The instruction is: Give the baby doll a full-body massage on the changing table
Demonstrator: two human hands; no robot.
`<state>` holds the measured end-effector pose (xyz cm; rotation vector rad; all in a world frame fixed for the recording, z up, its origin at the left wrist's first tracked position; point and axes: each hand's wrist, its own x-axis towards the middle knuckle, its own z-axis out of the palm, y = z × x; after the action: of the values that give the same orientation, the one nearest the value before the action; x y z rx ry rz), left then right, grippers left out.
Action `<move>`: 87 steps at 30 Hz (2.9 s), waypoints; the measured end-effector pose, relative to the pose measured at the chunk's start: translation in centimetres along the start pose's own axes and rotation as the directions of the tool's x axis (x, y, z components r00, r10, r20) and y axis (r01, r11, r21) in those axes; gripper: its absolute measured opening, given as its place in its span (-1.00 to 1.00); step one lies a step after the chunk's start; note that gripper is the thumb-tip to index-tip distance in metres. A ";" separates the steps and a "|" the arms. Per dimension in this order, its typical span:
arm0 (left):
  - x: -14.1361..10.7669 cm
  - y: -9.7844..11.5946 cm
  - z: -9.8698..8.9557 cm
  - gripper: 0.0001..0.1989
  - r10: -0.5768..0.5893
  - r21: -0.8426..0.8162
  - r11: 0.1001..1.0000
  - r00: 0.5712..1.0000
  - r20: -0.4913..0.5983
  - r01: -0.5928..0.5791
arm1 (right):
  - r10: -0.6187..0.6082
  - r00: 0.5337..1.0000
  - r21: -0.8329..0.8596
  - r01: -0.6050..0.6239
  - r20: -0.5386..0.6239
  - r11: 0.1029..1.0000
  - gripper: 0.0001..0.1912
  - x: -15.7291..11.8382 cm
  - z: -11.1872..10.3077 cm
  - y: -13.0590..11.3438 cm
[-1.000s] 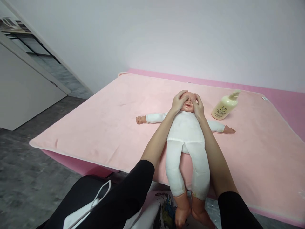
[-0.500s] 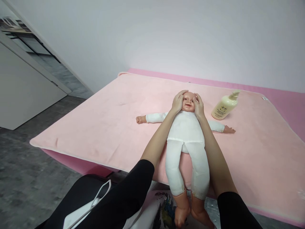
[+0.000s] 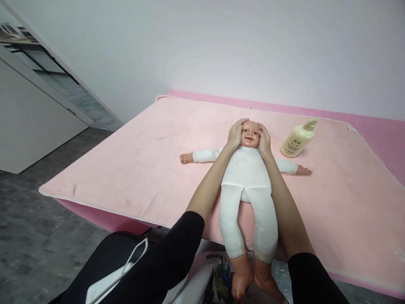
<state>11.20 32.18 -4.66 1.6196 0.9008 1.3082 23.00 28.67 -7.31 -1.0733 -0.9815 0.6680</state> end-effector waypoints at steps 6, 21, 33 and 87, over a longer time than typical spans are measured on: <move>0.0 0.0 0.1 -0.55 -0.012 0.004 1.000 1.000 0.005 0.012 | 0.010 1.000 0.030 -0.010 -0.006 1.000 -0.65 0.0 0.2 0.0; -1.6 6.8 -5.2 -0.01 -0.236 0.372 0.928 0.809 0.539 0.022 | 0.202 0.925 -0.431 -0.047 0.322 0.901 -0.17 -0.7 -1.8 -5.1; -2.1 6.9 -3.8 0.02 -0.193 0.609 0.775 0.854 0.484 -0.170 | 0.322 0.845 -0.620 0.015 0.427 0.784 0.21 -1.1 -2.5 -7.5; -1.7 5.6 -5.7 -0.24 -0.055 0.486 0.850 0.883 0.466 -0.204 | 0.219 0.857 -0.458 0.023 0.467 0.889 -0.08 -1.3 -3.2 -7.0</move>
<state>5.44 29.46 0.41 2.2922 0.9379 0.6744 25.30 23.72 -1.68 -1.3969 -1.6069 0.8607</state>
